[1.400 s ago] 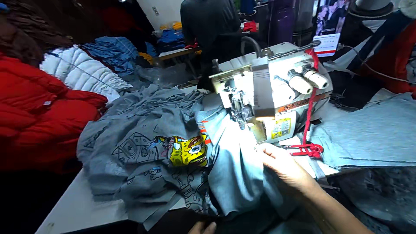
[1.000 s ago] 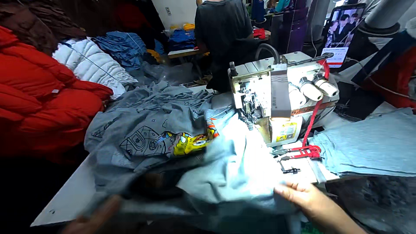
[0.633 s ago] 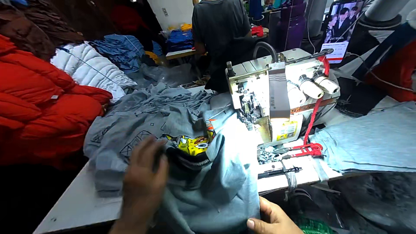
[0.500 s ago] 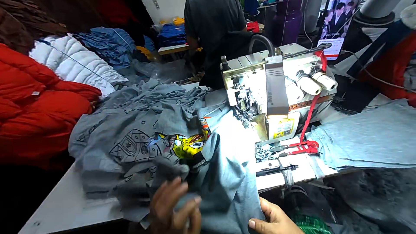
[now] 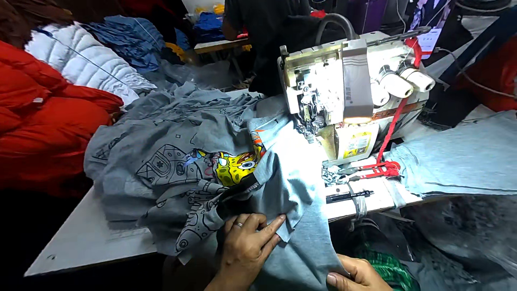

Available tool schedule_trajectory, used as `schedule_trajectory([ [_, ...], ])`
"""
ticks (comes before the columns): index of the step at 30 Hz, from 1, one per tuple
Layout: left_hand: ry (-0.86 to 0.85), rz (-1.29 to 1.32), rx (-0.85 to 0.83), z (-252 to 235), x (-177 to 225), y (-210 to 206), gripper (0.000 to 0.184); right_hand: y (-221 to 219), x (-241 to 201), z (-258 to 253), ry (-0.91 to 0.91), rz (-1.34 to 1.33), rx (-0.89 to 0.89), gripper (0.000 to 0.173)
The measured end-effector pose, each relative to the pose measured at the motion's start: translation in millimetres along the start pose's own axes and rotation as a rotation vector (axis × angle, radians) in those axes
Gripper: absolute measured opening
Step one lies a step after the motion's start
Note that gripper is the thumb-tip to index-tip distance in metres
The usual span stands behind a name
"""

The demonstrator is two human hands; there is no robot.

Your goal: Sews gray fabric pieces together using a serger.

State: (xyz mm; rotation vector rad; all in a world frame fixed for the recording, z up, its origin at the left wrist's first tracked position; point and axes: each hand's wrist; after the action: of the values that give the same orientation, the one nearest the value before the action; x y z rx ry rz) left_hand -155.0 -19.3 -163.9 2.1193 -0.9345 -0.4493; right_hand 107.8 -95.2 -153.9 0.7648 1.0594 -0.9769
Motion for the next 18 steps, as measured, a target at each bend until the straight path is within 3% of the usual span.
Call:
schedule_trajectory([
  [3,-0.027,0.008,0.054,3.9,0.2,-4.4,0.03,-0.9,1.5,0.5,0.005,-0.008,-0.001,0.021],
  [7,0.155,0.355,0.163,5.4,4.3,8.0,0.02,-5.5,-3.5,3.1,0.074,0.055,0.085,0.019],
  [13,-0.208,0.462,0.084,-32.9,55.3,71.7,0.011,-13.9,-27.4,20.5,0.267,0.261,0.108,0.02],
  [18,-0.266,0.414,0.045,-35.6,69.1,59.8,0.009,-21.0,-40.8,29.7,0.345,0.216,0.077,0.021],
])
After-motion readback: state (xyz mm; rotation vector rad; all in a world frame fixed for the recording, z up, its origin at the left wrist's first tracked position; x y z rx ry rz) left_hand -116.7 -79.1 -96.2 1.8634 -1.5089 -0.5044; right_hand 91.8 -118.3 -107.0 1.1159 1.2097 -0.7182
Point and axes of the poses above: each hand's wrist, its own z-axis away from the middle knuckle, its own y-axis out of the back of the hand, x = y × z, and after that the axes turned 15 degrees about -y, right-handed
